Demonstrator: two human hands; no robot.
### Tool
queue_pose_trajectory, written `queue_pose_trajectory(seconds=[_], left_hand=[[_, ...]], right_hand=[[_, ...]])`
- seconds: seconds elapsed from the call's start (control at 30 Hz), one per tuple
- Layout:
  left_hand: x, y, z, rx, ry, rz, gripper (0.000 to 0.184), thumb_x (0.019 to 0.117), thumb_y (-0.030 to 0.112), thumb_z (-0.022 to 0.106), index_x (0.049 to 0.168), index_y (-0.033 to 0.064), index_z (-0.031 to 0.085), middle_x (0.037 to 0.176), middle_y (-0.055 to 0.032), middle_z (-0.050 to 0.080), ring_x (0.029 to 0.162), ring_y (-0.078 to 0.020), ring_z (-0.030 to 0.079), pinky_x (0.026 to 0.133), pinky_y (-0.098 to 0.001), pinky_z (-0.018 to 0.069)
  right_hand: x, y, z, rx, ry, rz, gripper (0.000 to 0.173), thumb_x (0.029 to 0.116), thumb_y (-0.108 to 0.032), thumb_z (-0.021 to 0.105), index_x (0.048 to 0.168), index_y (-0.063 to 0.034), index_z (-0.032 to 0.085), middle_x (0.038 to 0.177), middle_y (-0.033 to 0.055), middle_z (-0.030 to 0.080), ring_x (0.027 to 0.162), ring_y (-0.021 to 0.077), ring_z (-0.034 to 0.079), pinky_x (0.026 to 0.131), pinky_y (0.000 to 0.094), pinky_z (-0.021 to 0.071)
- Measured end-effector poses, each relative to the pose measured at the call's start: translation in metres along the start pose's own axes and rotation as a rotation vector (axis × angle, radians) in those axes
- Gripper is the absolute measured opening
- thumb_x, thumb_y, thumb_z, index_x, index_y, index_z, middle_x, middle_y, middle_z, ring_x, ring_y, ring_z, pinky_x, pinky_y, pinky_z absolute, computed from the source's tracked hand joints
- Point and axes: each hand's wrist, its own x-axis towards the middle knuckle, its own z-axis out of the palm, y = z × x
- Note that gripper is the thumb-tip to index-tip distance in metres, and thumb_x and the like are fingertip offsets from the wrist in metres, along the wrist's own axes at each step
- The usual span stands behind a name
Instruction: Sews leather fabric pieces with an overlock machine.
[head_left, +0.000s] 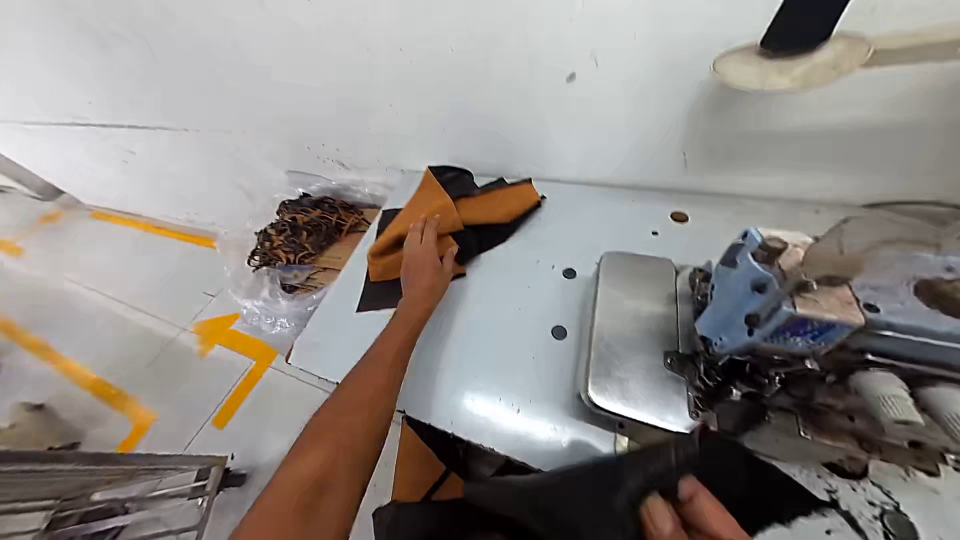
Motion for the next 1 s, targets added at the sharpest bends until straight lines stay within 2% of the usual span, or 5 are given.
queue_pose_trajectory(seconds=[0.3,0.57,0.77,0.87,1.0], left_hand=[[0.08,-0.01,-0.098,-0.389,0.359,-0.4,0.049,0.1088,0.029,0.046,0.139,-0.0087,0.049,0.124,-0.0333,0.062,0.117,-0.0467,0.062,0.102,-0.0631,0.0476],[0.104,0.05,-0.274,-0.414,0.775,0.07,0.036,0.1063,0.029,0.051,0.127,0.0,0.055,0.102,-0.0073,0.067,0.093,-0.0138,0.068,0.086,-0.035,0.0568],[-0.071,0.075,-0.263,-0.494,0.51,0.318,0.028,0.1076,0.019,0.052,0.131,0.0039,0.052,0.113,-0.0022,0.065,0.103,-0.0118,0.066,0.094,-0.035,0.0577],[-0.162,-0.003,-0.21,-0.469,0.058,0.087,0.016,0.0953,0.022,0.069,0.11,0.0155,0.07,0.106,0.0002,0.073,0.095,-0.0163,0.072,0.085,-0.0357,0.0626],[-0.216,-0.057,-0.156,0.078,-0.369,-0.21,0.031,0.089,-0.005,0.071,0.119,0.0015,0.071,0.12,-0.0214,0.071,0.112,-0.0436,0.067,0.096,-0.0694,0.0496]], right_hand=[[0.24,0.017,0.12,-0.21,0.353,-0.539,0.025,0.1049,-0.015,0.056,0.126,-0.0032,0.056,0.108,0.0056,0.068,0.098,0.0115,0.068,0.086,0.0333,0.0587],[0.169,0.194,0.094,-1.557,-0.284,0.214,0.098,0.0919,-0.082,0.035,0.166,-0.0195,0.022,0.17,0.0248,0.004,0.154,0.0533,-0.005,0.11,0.084,-0.0088],[0.152,0.086,0.1,-0.075,-0.105,0.222,0.072,0.1049,-0.063,0.03,0.154,-0.0115,0.042,0.153,0.011,0.05,0.135,0.0291,0.054,0.102,0.0552,0.0521],[0.14,0.076,0.065,0.491,-0.084,0.518,0.104,0.082,-0.095,0.02,0.158,-0.0255,0.033,0.152,0.0145,0.05,0.133,0.0422,0.055,0.096,0.0685,0.0516],[0.115,0.116,0.042,0.385,0.19,0.615,0.06,0.1047,-0.062,0.023,0.139,-0.0201,0.051,0.132,0.0129,0.061,0.116,0.035,0.062,0.089,0.0626,0.0532]])
